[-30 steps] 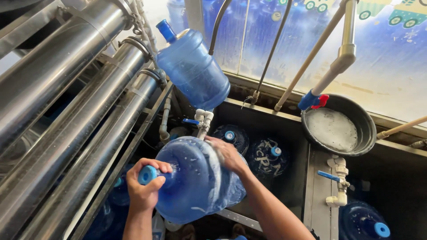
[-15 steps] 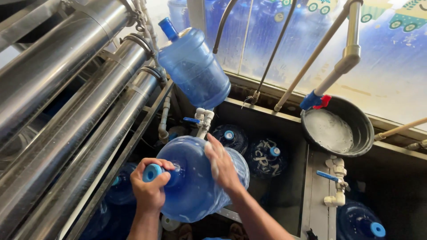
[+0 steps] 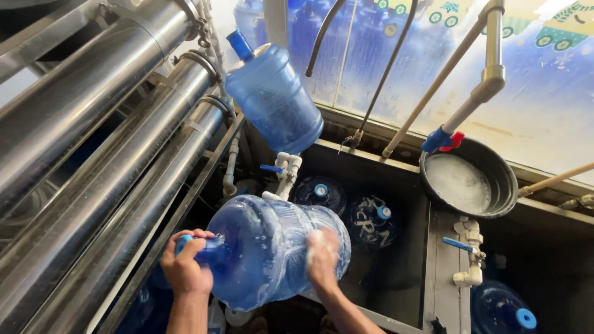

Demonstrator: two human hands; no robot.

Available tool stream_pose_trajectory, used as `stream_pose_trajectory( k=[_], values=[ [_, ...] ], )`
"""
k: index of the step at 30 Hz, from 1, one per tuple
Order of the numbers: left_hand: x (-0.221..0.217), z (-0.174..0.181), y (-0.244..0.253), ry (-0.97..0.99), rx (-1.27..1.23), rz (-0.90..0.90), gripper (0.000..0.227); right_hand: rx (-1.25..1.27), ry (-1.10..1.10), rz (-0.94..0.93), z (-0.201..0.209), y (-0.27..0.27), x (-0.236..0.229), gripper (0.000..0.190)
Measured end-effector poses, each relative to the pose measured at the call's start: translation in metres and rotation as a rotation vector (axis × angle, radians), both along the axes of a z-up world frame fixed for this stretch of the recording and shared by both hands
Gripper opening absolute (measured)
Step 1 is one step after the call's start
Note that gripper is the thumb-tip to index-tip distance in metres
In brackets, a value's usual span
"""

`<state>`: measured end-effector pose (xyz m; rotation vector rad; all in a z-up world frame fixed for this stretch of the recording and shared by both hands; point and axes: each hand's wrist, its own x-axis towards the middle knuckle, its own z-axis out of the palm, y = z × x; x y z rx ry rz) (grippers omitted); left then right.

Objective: The person scrubs the exterior of large blue water jugs with a white cloth in a stainless steel sink. They repeatedly pick up jugs from the floor, scrub them under running water, and place them back down.

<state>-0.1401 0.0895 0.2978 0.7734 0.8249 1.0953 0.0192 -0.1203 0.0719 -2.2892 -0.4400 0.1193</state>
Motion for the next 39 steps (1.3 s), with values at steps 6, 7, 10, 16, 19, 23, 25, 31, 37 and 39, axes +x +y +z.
stream_pose_trajectory(
  k=[6, 7, 10, 16, 19, 23, 25, 31, 37, 39],
  values=[
    [-0.018, 0.035, -0.020, -0.141, 0.434, -0.484, 0.025, 0.384, 0.298, 0.365, 0.279, 0.039, -0.018, 0.077],
    [-0.023, 0.042, -0.017, -0.185, 0.542, -0.624, 0.024, 0.369, 0.281, 0.430, 0.278, 0.040, -0.006, 0.073],
    [-0.040, 0.012, 0.005, -0.239, 0.480, -0.602, 0.028, 0.114, -0.073, 0.367, 0.059, 0.006, 0.069, 0.049],
    [-0.031, -0.012, 0.013, -0.023, -0.121, -0.020, 0.027, -0.067, 0.359, -0.064, 0.030, -0.044, 0.011, 0.055],
    [-0.030, -0.003, 0.004, -0.010, -0.054, -0.083, 0.026, 0.153, 0.604, 0.000, 0.143, 0.002, -0.049, 0.071],
    [-0.031, 0.008, -0.015, -0.184, 0.150, -0.235, 0.030, 0.261, 0.126, 0.345, 0.246, 0.032, -0.064, 0.073],
    [-0.035, 0.039, -0.021, -0.084, 0.516, -0.519, 0.031, 0.435, -0.036, 0.582, 0.288, 0.035, -0.048, 0.064],
    [-0.058, -0.010, 0.013, -0.188, 0.297, -0.418, 0.032, 0.050, 0.099, 0.108, 0.080, -0.028, 0.044, 0.055],
    [-0.032, -0.018, 0.022, -0.001, -0.157, 0.151, 0.025, -0.276, 0.430, 0.156, 0.100, -0.022, -0.019, 0.072],
    [-0.024, -0.009, 0.012, 0.000, -0.076, 0.105, 0.025, -0.113, 0.435, 0.194, 0.180, 0.009, -0.051, 0.069]
  ],
)
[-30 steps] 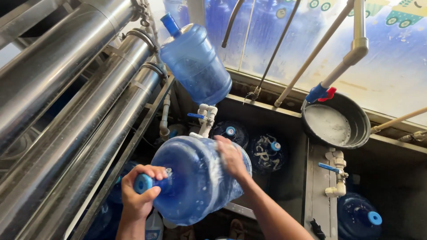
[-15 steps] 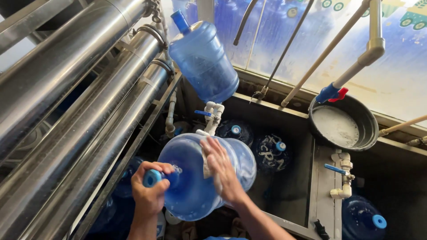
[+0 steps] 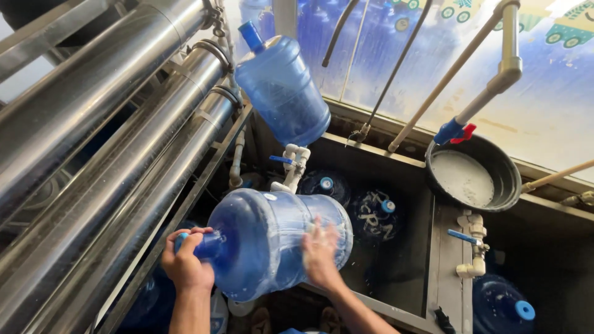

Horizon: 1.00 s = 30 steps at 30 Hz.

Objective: The person scrubs the exterior of large blue water jugs with a white cloth in a stainless steel sink. They repeatedly pick up jugs from the floor, scrub them under running water, and place them back down.

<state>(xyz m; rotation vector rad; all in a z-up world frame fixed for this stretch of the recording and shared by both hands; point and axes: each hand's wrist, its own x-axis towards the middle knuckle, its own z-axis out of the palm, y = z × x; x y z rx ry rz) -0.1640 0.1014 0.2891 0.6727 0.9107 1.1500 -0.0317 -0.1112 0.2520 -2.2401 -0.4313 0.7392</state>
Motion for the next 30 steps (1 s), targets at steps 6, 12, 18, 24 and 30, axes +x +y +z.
stream_pose_trajectory(
  k=[6, 12, 18, 24, 30],
  values=[
    [-0.016, 0.027, -0.030, -0.103, 0.419, -0.421, 0.028, 0.520, -0.284, 0.209, 0.098, 0.030, 0.000, 0.089],
    [-0.036, -0.008, -0.007, -0.153, 0.308, -0.381, 0.029, 0.111, -0.259, -0.161, -0.101, -0.036, 0.080, 0.069],
    [-0.019, -0.009, -0.006, -0.056, 0.002, -0.047, 0.025, 0.058, -0.671, -0.080, -0.162, -0.009, 0.005, 0.043],
    [-0.025, 0.034, -0.035, -0.180, 0.448, -0.415, 0.026, 0.586, -0.140, 0.033, 0.103, 0.018, -0.030, 0.088],
    [-0.041, 0.006, -0.004, -0.254, 0.469, -0.455, 0.030, 0.112, -0.156, -0.074, -0.042, -0.023, 0.060, 0.068]
  ],
)
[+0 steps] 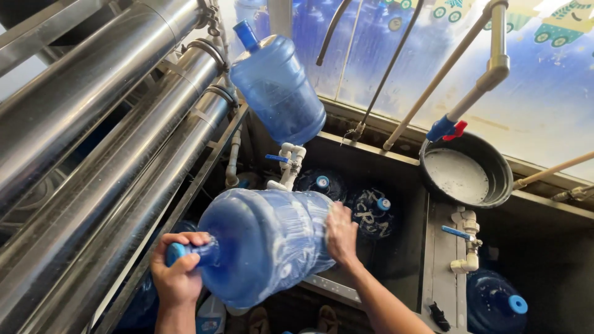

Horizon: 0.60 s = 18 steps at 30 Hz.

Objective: The person scrubs the exterior of large blue water jugs with a white cloth in a stainless steel sink. They repeatedly pick up jugs from the floor, scrub them under running water, and place them back down.

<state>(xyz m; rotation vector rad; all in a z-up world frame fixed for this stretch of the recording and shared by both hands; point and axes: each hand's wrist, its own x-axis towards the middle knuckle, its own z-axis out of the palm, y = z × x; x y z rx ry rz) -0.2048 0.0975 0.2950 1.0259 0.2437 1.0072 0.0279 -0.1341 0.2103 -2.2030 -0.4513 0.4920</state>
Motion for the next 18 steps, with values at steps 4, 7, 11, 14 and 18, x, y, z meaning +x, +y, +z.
stream_pose_trajectory(
  k=[4, 7, 11, 14, 18],
  values=[
    [0.018, -0.031, 0.009, 0.215, -0.513, 0.397, 0.022, -0.359, -0.690, -0.098, -0.144, -0.011, -0.012, 0.059],
    [0.025, -0.022, -0.001, 0.218, -0.436, 0.392, 0.023, 0.366, 0.076, -0.158, 0.060, 0.041, -0.110, 0.083],
    [0.020, -0.003, -0.012, 0.109, -0.202, 0.182, 0.022, 0.483, -0.192, 0.109, 0.102, 0.048, -0.116, 0.071],
    [0.009, -0.002, -0.008, 0.082, -0.026, 0.052, 0.026, 0.471, -0.332, 0.263, 0.083, 0.036, -0.074, 0.068],
    [0.005, -0.027, 0.015, 0.060, -0.225, 0.131, 0.024, 0.014, -0.219, 0.087, -0.007, -0.006, -0.028, 0.070]
  ],
)
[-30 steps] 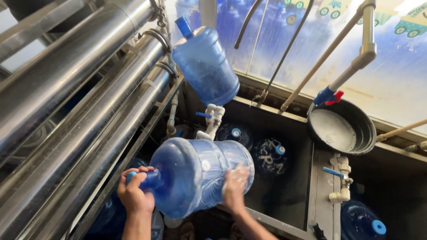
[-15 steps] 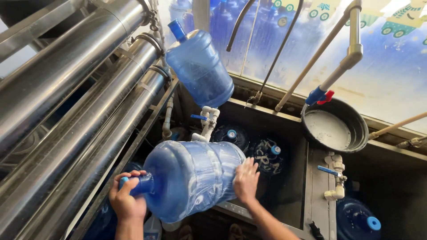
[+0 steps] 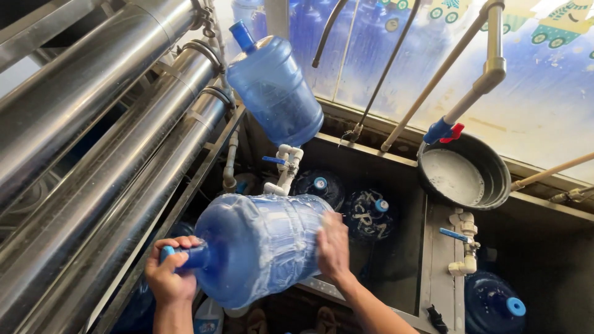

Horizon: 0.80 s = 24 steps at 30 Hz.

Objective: The person scrubs the exterior of large blue water jugs with a white cloth in a stainless steel sink. They repeatedly pick up jugs from the floor, scrub them under running water, and place them back down.

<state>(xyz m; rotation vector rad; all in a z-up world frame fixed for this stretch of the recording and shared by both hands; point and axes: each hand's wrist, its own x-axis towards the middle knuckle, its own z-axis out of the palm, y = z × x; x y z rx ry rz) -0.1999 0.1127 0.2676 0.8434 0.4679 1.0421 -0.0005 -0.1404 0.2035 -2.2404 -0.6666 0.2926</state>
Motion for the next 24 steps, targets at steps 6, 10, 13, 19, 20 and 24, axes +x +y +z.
stream_pose_trajectory(
  k=[6, 10, 13, 19, 20, 24],
  values=[
    [0.000, -0.034, 0.032, -0.062, -0.125, 0.029, 0.025, 0.058, -0.367, -0.121, -0.028, 0.019, -0.069, 0.074],
    [0.001, -0.025, 0.021, -0.079, -0.014, -0.030, 0.024, 0.298, -0.271, 0.253, 0.076, 0.076, -0.088, 0.085],
    [-0.003, -0.018, 0.012, -0.147, 0.072, -0.126, 0.026, 0.218, -0.125, 0.486, 0.124, 0.096, -0.031, 0.085],
    [-0.010, -0.021, 0.011, -0.104, 0.123, -0.093, 0.024, -0.011, -0.119, 0.178, -0.057, 0.024, 0.117, 0.059],
    [-0.010, -0.021, 0.011, -0.107, 0.123, -0.082, 0.024, -0.011, -0.123, 0.188, -0.092, 0.005, 0.108, 0.059],
    [0.004, -0.023, 0.015, -0.075, 0.027, 0.006, 0.021, -0.083, -0.772, -0.134, -0.078, 0.006, 0.029, 0.040]
  ],
)
